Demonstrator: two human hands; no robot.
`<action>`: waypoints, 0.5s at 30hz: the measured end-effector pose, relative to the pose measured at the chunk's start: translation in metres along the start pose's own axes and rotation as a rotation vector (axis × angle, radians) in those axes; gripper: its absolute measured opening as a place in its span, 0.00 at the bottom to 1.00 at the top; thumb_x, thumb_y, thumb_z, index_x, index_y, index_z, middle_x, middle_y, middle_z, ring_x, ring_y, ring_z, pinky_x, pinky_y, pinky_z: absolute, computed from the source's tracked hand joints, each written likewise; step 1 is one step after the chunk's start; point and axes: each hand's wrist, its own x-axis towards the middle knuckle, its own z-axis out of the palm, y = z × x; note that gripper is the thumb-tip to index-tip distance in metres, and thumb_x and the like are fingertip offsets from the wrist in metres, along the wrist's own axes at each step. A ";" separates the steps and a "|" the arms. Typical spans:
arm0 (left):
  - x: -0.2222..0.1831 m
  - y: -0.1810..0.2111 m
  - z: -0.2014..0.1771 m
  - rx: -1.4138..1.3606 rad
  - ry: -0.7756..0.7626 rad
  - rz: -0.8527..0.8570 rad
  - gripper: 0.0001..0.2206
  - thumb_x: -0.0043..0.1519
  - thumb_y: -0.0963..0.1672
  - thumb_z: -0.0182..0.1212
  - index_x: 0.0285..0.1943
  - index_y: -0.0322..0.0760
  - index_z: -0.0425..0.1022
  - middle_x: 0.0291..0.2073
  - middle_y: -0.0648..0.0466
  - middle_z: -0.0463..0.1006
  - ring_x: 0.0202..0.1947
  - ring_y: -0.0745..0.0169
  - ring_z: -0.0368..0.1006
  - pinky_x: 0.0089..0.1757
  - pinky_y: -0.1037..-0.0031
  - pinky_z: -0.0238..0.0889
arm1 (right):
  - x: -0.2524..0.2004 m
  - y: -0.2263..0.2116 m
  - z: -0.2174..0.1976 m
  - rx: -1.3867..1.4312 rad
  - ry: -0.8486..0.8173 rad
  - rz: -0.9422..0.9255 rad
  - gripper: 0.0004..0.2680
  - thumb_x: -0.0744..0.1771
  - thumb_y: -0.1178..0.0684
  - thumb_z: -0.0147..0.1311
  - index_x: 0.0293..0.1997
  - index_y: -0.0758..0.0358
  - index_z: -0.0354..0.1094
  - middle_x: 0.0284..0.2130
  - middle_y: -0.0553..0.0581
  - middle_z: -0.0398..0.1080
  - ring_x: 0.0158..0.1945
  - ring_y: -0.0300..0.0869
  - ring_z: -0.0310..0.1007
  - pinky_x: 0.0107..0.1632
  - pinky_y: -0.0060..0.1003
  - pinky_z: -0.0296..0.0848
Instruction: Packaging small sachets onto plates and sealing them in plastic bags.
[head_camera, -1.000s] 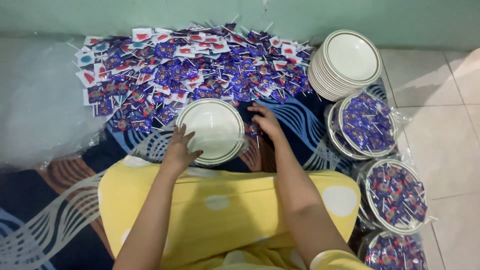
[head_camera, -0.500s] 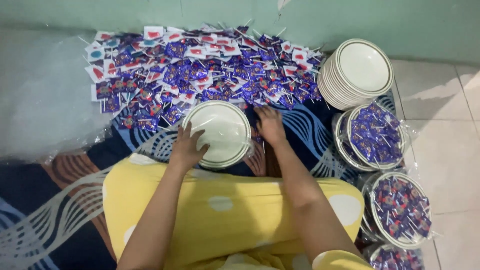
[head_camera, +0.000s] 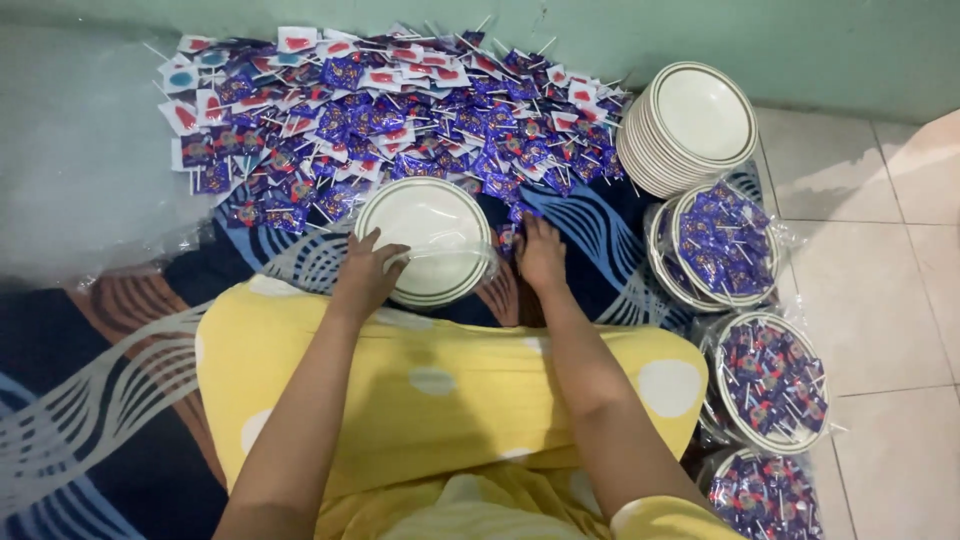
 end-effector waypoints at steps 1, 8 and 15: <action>-0.002 0.001 -0.001 0.004 0.000 -0.002 0.12 0.68 0.49 0.57 0.60 0.62 0.79 0.69 0.41 0.66 0.69 0.21 0.55 0.53 0.39 0.69 | 0.001 0.004 0.003 0.004 -0.001 -0.001 0.18 0.72 0.46 0.42 0.74 0.52 0.53 0.67 0.59 0.60 0.69 0.58 0.59 0.62 0.63 0.65; -0.007 0.015 -0.016 0.009 0.009 0.008 0.12 0.68 0.48 0.58 0.59 0.60 0.79 0.67 0.42 0.67 0.69 0.24 0.57 0.53 0.40 0.69 | 0.013 0.037 0.012 -0.228 0.050 0.068 0.13 0.69 0.48 0.52 0.61 0.51 0.64 0.58 0.55 0.65 0.65 0.54 0.61 0.58 0.60 0.68; -0.011 0.037 -0.033 -0.028 0.020 -0.012 0.11 0.69 0.51 0.56 0.55 0.57 0.82 0.68 0.46 0.67 0.73 0.22 0.47 0.60 0.35 0.56 | 0.021 0.041 0.003 0.267 0.240 0.092 0.07 0.69 0.53 0.56 0.48 0.62 0.76 0.42 0.62 0.73 0.49 0.56 0.75 0.50 0.50 0.76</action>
